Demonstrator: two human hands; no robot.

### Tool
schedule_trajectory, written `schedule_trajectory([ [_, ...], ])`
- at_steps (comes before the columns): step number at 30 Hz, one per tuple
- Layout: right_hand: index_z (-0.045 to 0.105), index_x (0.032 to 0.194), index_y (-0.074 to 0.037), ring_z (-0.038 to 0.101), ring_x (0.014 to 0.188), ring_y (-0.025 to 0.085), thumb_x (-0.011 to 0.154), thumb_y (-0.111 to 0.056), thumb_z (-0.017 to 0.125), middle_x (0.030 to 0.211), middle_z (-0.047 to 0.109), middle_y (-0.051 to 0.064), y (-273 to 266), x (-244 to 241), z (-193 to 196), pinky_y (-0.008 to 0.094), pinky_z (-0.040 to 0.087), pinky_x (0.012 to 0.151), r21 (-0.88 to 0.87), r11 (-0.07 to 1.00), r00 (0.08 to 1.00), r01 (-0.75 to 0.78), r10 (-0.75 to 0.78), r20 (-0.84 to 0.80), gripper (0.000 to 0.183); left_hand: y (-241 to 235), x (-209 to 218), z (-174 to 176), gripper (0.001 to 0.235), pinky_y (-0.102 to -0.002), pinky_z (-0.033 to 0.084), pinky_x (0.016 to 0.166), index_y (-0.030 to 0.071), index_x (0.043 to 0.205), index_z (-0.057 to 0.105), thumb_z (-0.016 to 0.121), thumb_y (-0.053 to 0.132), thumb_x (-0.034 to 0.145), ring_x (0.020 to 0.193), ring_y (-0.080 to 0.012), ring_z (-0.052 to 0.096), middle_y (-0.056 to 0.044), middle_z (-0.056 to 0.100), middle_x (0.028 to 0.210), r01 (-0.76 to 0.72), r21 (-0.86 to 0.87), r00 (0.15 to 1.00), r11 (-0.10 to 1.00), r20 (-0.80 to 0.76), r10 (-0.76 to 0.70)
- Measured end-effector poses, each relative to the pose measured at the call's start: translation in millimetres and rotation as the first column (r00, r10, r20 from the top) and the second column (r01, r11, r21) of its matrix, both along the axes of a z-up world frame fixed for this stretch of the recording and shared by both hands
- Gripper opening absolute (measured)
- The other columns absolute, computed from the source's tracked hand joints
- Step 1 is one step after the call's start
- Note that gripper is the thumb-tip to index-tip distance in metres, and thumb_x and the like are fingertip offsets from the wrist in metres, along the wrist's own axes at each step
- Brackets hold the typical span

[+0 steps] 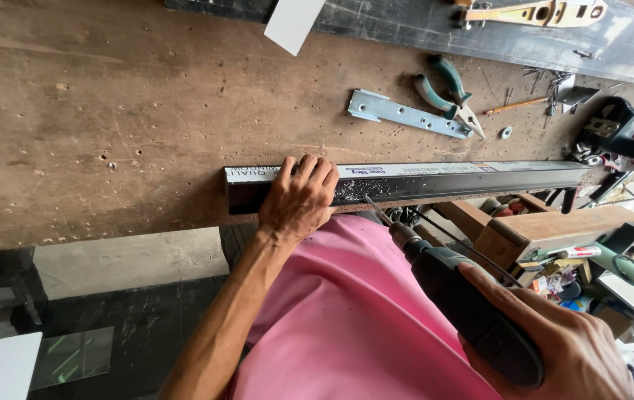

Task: Drilling a hole into a black metal profile using a power drill on a workbench

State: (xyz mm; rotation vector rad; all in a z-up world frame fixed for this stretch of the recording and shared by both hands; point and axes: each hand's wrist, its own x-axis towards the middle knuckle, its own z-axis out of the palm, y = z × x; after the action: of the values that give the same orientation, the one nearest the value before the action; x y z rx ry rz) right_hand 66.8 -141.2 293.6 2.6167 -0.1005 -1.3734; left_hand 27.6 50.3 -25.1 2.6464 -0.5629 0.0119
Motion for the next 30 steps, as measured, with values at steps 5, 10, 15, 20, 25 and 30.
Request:
schedule_trajectory([
  [5, 0.054, 0.148, -0.047, 0.074, 0.061, 0.016, 0.063, -0.045, 0.084, 0.095, 0.081, -0.009, 5, -4, 0, 0.035, 0.059, 0.055, 0.078, 0.997, 0.998, 0.027, -0.031, 0.046, 0.09, 0, 0, 1, 0.025, -0.034, 0.044, 0.077, 0.012, 0.108, 0.071, 0.06, 0.016, 0.085, 0.087, -0.0179, 0.059, -0.001, 0.067, 0.095, 0.008, -0.007, 1.0, 1.0, -0.02, -0.008],
  [10, 0.052, 0.151, -0.042, 0.058, 0.054, 0.013, 0.067, -0.043, 0.081, 0.08, 0.074, -0.01, 1, -15, -1, 0.032, 0.054, 0.052, 0.132, 0.991, 0.994, -0.035, 0.021, 0.106, 0.089, -1, 1, 1, 0.026, -0.035, 0.044, 0.079, 0.011, 0.108, 0.07, 0.059, 0.018, 0.086, 0.088, -0.0188, 0.06, -0.002, 0.067, 0.097, 0.008, -0.028, 0.999, 1.0, -0.035, -0.009],
  [15, 0.038, 0.159, -0.05, 0.075, 0.075, 0.016, 0.048, -0.083, 0.074, 0.093, 0.068, -0.01, -19, -20, 0, 0.036, 0.053, 0.059, 0.064, 0.994, 0.993, -0.092, 0.096, -0.07, 0.122, -2, 0, -1, 0.03, -0.036, 0.045, 0.081, 0.011, 0.11, 0.072, 0.065, 0.02, 0.082, 0.091, -0.0186, 0.061, -0.002, 0.069, 0.1, 0.006, -0.041, 0.999, 0.999, -0.041, -0.007],
  [20, 0.028, 0.158, -0.061, 0.071, 0.109, 0.018, 0.043, -0.091, 0.076, 0.133, 0.06, -0.014, -20, -17, 0, 0.041, 0.059, 0.071, -0.014, 0.987, 0.969, -0.16, 0.154, -0.192, 0.128, -1, 1, 3, 0.029, -0.036, 0.044, 0.081, 0.011, 0.109, 0.071, 0.063, 0.019, 0.082, 0.091, -0.0189, 0.06, -0.002, 0.068, 0.099, -0.005, -0.038, 0.999, 0.999, -0.044, 0.003],
  [25, 0.03, 0.158, -0.056, 0.066, 0.119, 0.023, 0.043, -0.104, 0.064, 0.144, 0.056, -0.007, -20, -18, 0, 0.044, 0.06, 0.074, 0.071, 0.97, 0.962, -0.233, 0.24, -0.129, 0.13, -3, -3, -4, 0.043, -0.036, 0.046, 0.083, 0.011, 0.113, 0.071, 0.077, 0.032, 0.076, 0.094, -0.0177, 0.062, -0.003, 0.071, 0.103, 0.018, -0.026, 0.998, 0.999, -0.061, -0.02],
  [30, 0.029, 0.158, -0.057, 0.069, 0.111, 0.022, 0.047, -0.1, 0.067, 0.141, 0.056, -0.007, -23, -21, -1, 0.043, 0.061, 0.068, 0.05, 0.959, 0.95, -0.278, 0.282, -0.132, 0.125, -3, -2, -1, 0.048, -0.035, 0.045, 0.082, 0.012, 0.112, 0.071, 0.081, 0.037, 0.072, 0.095, -0.0174, 0.061, -0.002, 0.07, 0.103, 0.016, -0.019, 0.998, 1.0, -0.058, -0.017],
])
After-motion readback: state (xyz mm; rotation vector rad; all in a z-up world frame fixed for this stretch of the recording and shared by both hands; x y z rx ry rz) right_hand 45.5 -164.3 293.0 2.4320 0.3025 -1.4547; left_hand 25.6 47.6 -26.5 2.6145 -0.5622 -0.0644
